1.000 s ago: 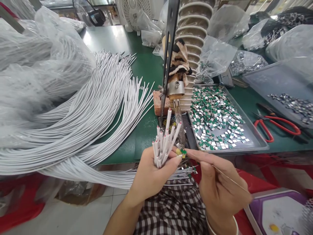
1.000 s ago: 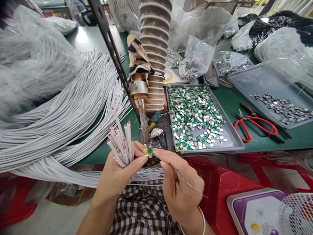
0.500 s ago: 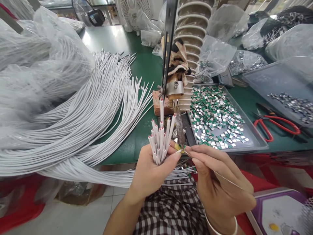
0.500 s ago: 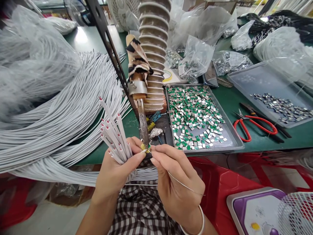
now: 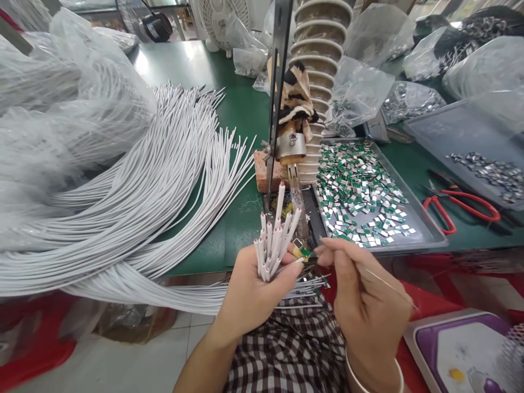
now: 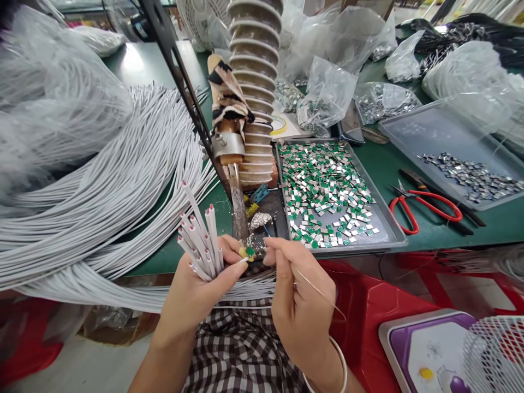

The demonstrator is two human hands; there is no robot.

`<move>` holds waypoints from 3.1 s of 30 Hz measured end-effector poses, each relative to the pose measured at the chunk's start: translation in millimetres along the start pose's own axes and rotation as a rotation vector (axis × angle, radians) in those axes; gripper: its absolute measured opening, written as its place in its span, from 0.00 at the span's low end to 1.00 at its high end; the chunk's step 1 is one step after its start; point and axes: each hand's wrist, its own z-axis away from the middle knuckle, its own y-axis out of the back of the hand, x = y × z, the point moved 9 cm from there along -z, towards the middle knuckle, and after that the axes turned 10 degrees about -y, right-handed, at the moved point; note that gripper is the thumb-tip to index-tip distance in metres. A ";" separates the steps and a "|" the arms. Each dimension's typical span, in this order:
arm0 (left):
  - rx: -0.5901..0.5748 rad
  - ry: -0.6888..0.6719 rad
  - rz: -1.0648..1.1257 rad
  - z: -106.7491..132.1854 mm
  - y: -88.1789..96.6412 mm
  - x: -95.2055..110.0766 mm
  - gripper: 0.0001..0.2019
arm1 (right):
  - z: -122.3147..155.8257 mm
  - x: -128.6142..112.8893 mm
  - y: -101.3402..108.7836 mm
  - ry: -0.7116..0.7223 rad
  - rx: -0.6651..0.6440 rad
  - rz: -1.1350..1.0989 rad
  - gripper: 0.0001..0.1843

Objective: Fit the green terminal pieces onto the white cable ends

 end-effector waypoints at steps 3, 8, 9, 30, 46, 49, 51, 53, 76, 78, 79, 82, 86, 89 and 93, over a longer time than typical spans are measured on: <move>-0.092 0.047 -0.062 10.6 -6.2 -9.9 0.12 | 2.1 9.9 -4.6 -0.099 -0.116 -0.066 0.14; -0.090 0.107 0.027 23.9 -4.0 -25.3 0.16 | 6.0 14.5 -2.5 -0.144 -0.276 -0.149 0.07; -0.111 0.102 0.026 24.8 -5.6 -25.3 0.16 | 6.1 10.1 -3.8 -0.108 -0.309 -0.127 0.07; -0.113 -0.156 -0.054 29.4 -6.0 -8.3 0.07 | -11.5 18.7 -8.5 -0.093 -0.389 -0.019 0.12; 0.173 0.048 0.051 23.6 8.6 -26.0 0.16 | -35.2 40.1 11.8 -0.128 -0.033 0.066 0.05; 0.131 0.027 0.024 16.3 4.1 -19.7 0.15 | -17.2 31.5 -0.4 -0.241 -0.116 -0.258 0.03; 0.118 -0.002 -0.007 13.2 2.2 -14.4 0.14 | -7.6 25.8 -9.4 -0.244 -0.146 -0.331 0.04; 0.123 -0.035 -0.024 11.9 1.4 -9.3 0.13 | -1.9 23.7 -15.3 -0.229 -0.147 -0.356 0.05; 0.169 -0.100 -0.186 5.3 7.4 12.6 0.12 | 10.8 -1.8 11.1 0.099 0.147 -0.066 0.15; 0.174 -0.108 -0.176 4.2 8.4 15.4 0.11 | 10.8 -11.1 12.4 0.177 0.124 -0.110 0.14; 0.179 -0.114 -0.172 3.5 9.0 16.8 0.11 | 10.1 -14.3 12.0 0.196 0.101 -0.124 0.13; 0.172 -0.122 -0.145 0.7 8.8 18.5 0.11 | 7.1 -19.3 10.0 0.208 0.063 -0.092 0.14; 0.138 -0.121 -0.092 -3.3 6.4 18.1 0.11 | 4.7 -20.3 9.0 0.190 0.073 -0.086 0.13; 0.126 -0.124 -0.068 -4.9 5.7 19.0 0.12 | 4.4 -21.3 7.0 0.194 0.062 -0.078 0.14; 0.116 -0.103 -0.037 -2.2 3.8 17.3 0.12 | 5.1 -17.6 7.2 0.172 0.019 -0.110 0.14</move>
